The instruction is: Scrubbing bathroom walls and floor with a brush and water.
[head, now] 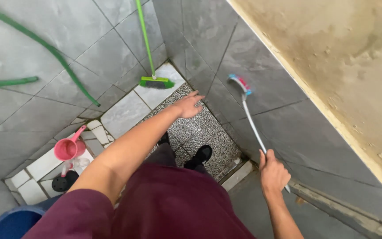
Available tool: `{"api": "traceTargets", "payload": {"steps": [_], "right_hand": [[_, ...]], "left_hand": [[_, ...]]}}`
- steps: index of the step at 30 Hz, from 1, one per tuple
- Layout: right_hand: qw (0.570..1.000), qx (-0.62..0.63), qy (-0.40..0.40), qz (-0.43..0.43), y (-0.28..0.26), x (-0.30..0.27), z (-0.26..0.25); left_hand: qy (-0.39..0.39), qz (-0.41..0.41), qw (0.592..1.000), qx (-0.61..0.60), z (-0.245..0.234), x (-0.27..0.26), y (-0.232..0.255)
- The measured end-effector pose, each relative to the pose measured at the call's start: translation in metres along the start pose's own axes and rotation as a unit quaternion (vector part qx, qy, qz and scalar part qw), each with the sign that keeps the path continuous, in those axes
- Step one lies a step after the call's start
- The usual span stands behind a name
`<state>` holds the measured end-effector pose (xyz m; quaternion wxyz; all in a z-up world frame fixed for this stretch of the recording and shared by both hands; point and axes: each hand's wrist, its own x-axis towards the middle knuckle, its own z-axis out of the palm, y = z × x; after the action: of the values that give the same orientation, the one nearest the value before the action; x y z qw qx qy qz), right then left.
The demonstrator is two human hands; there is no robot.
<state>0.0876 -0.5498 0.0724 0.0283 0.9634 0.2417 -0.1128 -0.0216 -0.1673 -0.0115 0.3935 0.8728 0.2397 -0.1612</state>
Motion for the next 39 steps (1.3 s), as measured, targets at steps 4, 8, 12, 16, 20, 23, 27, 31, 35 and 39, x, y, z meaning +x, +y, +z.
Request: {"api": "traceTargets", "payload": {"steps": [4,8,12,16,20,23,27,31,35,39], "right_hand": [[1.0,-0.004,0.012,-0.02,-0.016,0.029,0.026],[0.999,-0.016,0.008,-0.044,-0.061,0.056,0.004],[0.997,-0.02,0.036,-0.068,-0.127,0.097,-0.015],[0.993,-0.02,0.051,-0.103,-0.216,0.127,-0.057],[0.994,-0.021,0.063,-0.088,-0.287,0.159,-0.074],[0.993,-0.052,0.042,-0.095,-0.299,0.171,-0.079],[0.993,-0.044,0.046,-0.104,-0.326,0.157,-0.115],[0.99,0.021,0.044,-0.134,-0.325,0.178,-0.072],[0.956,-0.057,-0.051,-0.282,-0.367,0.183,-0.06],[0.931,-0.078,-0.062,-0.35,-0.416,0.179,-0.058]], "left_hand": [[0.026,0.022,0.999,-0.004,-0.011,0.006,-0.033],[0.055,0.004,0.998,-0.004,-0.045,0.01,-0.062],[0.106,0.006,0.992,-0.064,-0.08,0.021,-0.108],[0.142,-0.008,0.986,-0.091,-0.116,0.029,-0.14],[0.152,-0.035,0.982,-0.105,-0.164,0.033,-0.147],[0.151,-0.036,0.98,-0.124,-0.184,0.035,-0.148],[0.174,-0.049,0.97,-0.16,-0.209,0.015,-0.172],[0.259,-0.064,0.947,-0.181,-0.176,0.035,-0.252],[0.381,-0.127,0.88,-0.256,-0.159,-0.011,-0.298],[0.445,-0.19,0.832,-0.272,-0.14,-0.073,-0.323]]}}
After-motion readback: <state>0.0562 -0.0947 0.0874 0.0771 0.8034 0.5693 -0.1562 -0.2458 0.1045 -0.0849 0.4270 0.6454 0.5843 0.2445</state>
